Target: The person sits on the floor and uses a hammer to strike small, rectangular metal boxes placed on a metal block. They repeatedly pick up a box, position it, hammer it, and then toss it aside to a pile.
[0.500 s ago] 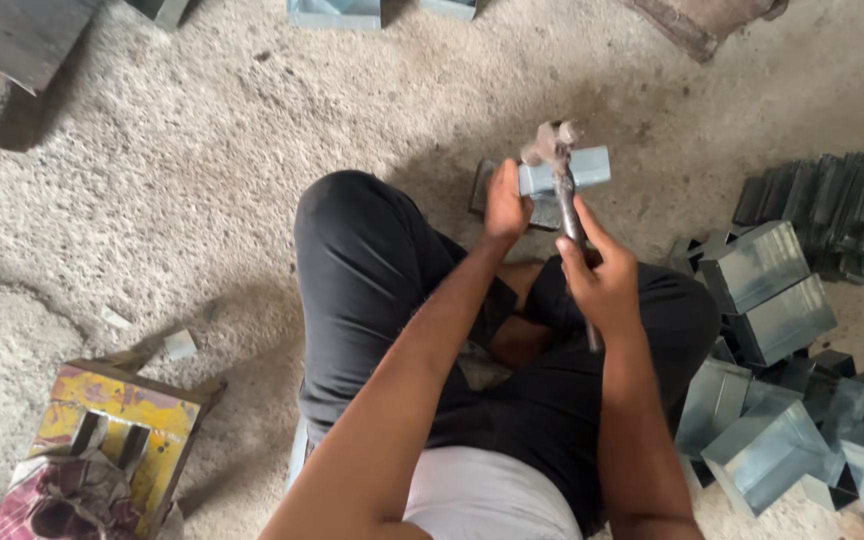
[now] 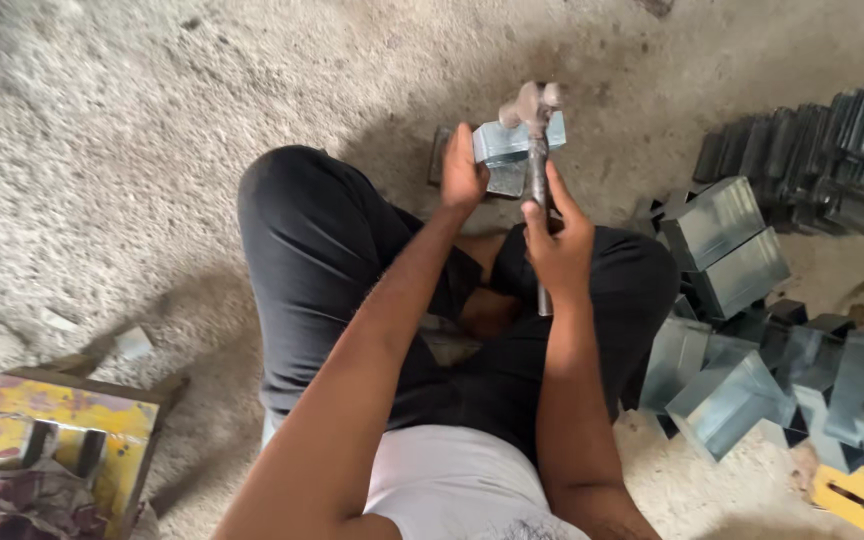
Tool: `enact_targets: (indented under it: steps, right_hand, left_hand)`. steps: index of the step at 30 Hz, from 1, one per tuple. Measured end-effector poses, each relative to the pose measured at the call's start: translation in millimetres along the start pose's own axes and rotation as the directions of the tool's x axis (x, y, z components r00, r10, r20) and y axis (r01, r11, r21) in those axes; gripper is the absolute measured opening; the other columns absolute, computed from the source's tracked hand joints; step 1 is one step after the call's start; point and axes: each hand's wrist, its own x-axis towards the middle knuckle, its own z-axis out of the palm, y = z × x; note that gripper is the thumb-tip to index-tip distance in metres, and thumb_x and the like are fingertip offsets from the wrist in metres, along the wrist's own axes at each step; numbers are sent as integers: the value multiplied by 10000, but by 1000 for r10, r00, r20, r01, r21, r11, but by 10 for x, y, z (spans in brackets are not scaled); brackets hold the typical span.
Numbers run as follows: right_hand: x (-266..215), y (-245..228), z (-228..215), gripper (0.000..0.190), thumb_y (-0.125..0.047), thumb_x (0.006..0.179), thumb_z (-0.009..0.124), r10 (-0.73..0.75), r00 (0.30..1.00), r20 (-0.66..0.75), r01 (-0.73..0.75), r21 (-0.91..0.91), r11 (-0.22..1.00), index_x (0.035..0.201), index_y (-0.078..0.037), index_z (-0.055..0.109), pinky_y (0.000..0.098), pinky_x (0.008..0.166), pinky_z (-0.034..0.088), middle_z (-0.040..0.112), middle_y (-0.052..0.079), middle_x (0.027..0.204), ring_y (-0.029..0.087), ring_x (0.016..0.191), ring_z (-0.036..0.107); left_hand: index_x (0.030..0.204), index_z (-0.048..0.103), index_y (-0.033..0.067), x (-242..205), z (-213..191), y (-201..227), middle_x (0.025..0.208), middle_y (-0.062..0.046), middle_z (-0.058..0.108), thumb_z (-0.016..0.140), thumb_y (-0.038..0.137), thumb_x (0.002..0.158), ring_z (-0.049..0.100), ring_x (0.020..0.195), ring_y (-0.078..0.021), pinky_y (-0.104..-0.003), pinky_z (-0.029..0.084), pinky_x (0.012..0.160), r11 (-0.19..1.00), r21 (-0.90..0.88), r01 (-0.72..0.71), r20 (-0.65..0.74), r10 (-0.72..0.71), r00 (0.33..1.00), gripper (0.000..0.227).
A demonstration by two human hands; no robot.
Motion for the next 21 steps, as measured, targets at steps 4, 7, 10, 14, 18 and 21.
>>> enact_targets:
  steps: [4, 7, 10, 14, 18, 21]
  right_hand:
    - [37, -56, 32, 551, -109, 1001, 695, 5, 998, -61, 2, 111, 994, 1524, -45, 535, 220, 462, 388, 611, -24, 807, 29, 579, 507]
    - [-37, -30, -131, 537, -74, 1020, 695, -40, 994, -105, 54, 125, 991, 1534, -54, 540, 225, 471, 383, 585, -22, 773, 36, 572, 497]
    - [-65, 94, -269, 533, -56, 1037, 673, -53, 986, -159, 77, 148, 986, 1543, -83, 507, 230, 451, 376, 595, -24, 786, 36, 556, 496]
    - [-79, 421, -290, 545, -62, 1052, 660, -6, 984, -180, 31, 139, 990, 1567, -105, 489, 240, 444, 395, 558, -31, 731, 35, 545, 489]
    - [-10, 850, -82, 582, -63, 984, 667, 227, 960, -162, -238, -50, 970, 1548, -129, 537, 266, 412, 423, 537, 2, 643, 72, 472, 492]
    - [40, 1036, -28, 619, -61, 962, 676, 193, 971, -141, -197, -16, 980, 1553, -116, 500, 273, 415, 429, 566, 7, 664, 76, 470, 505]
  left_hand:
    - [1138, 496, 1, 151, -106, 57, 1029, -245, 564, 542, -94, 719, 541, 1008, -494, -512, 501, 871, 1000, 6, 20, 25, -20, 999, 432]
    - [1371, 490, -28, 191, -102, 57, 1165, -242, 624, 571, -80, 787, 612, 1080, -461, -512, 518, 944, 996, -75, -38, -49, 35, 998, 591]
    - [1425, 484, -1, 347, -285, -40, 1287, -253, 559, 587, -54, 836, 596, 1157, -441, -514, 516, 981, 882, 357, 309, 66, -354, 933, 601]
    - [1399, 513, 96, 440, -583, 6, 1540, -202, 381, 635, -24, 777, 440, 1333, -459, -604, 461, 1001, 628, 768, 125, 88, -297, 951, 645]
    - [1527, 488, 177, 538, -538, 252, 1613, -194, 345, 603, -83, 707, 382, 1388, -446, -454, 471, 1001, 472, 881, -34, 126, -165, 978, 868]
    - [1479, 495, 151, 530, -414, 472, 1507, -166, 451, 658, 235, 842, 416, 1346, -380, -553, 460, 1008, 522, 829, -200, 318, -146, 937, 663]
